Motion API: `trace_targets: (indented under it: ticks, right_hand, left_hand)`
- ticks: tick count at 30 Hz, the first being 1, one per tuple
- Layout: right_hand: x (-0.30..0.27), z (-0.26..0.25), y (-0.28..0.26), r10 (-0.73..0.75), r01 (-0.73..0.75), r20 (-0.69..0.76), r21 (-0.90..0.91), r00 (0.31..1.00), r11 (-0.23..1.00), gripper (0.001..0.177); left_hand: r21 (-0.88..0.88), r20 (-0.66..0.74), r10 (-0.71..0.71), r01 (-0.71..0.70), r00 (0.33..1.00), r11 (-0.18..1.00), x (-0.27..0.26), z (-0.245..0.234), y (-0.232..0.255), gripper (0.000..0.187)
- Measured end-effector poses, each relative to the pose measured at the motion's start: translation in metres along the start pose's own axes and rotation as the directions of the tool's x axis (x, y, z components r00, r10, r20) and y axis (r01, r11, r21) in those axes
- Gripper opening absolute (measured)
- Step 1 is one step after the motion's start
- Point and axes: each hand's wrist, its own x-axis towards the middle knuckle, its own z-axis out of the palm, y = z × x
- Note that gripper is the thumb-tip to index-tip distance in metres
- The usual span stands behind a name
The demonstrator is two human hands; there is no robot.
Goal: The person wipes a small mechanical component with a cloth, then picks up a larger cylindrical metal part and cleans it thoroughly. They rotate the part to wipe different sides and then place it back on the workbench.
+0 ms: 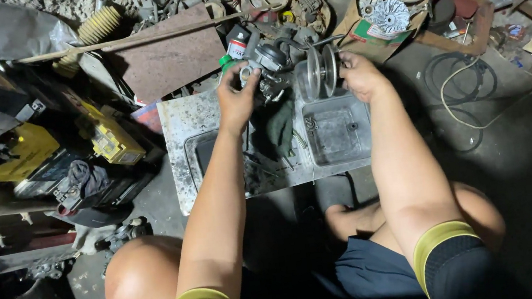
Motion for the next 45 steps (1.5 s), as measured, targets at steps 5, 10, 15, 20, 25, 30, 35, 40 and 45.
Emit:
trace_targets:
  ticks: [5, 10, 15, 20, 25, 30, 35, 40, 45]
  right_hand:
    - [0.009, -0.001, 0.013, 0.046, -0.048, 0.026, 0.045, 0.999, 0.998, 0.043]
    - [0.001, -0.002, 0.008, 0.070, -0.069, 0.066, -0.010, 0.995, 0.998, 0.044]
    - [-0.004, -0.001, -0.009, 0.041, -0.041, 0.053, -0.004, 0.998, 0.999, 0.040]
    - [-0.023, 0.007, -0.059, -0.025, 0.023, -0.042, -0.042, 0.999, 0.999, 0.037]
    - [-0.018, 0.007, -0.096, -0.075, 0.056, -0.048, -0.309, 0.996, 0.949, 0.030]
    - [0.005, 0.012, -0.090, 0.043, -0.055, -0.034, -0.737, 0.998, 0.674, 0.024]
    - [0.007, 0.005, -0.078, 0.057, -0.033, 0.009, -0.734, 0.998, 0.678, 0.023]
    - [0.005, -0.002, -0.052, -0.026, 0.034, 0.029, -0.339, 0.999, 0.940, 0.030]
    - [-0.008, 0.011, -0.043, 0.111, -0.107, -0.014, 0.147, 0.994, 0.983, 0.032]
  left_hand:
    - [-0.002, -0.001, -0.020, 0.020, 1.000, 1.000, -0.001, -0.001, 0.004, 0.033]
    - [-0.001, 0.006, -0.021, 0.021, 1.000, 1.000, 0.001, -0.001, 0.002, 0.032]
    - [0.022, 0.007, -0.023, 0.022, 1.000, 1.000, 0.002, -0.004, 0.004, 0.032]
    - [0.018, -0.004, -0.020, 0.020, 1.000, 1.000, 0.001, -0.005, -0.001, 0.032]
    - [0.037, -0.014, -0.021, 0.022, 1.000, 0.999, 0.000, -0.007, 0.003, 0.033]
    - [0.044, 0.016, -0.055, 0.054, 0.998, 0.998, 0.003, -0.011, -0.004, 0.036]
    - [0.036, 0.018, -0.070, 0.069, 0.997, 0.997, 0.003, -0.018, -0.003, 0.034]
    - [0.001, -0.019, -0.183, 0.183, 0.983, 0.983, 0.005, -0.015, 0.000, 0.021]
    - [-0.121, 0.048, -0.275, 0.279, 0.960, 0.953, 0.000, -0.004, -0.008, 0.035]
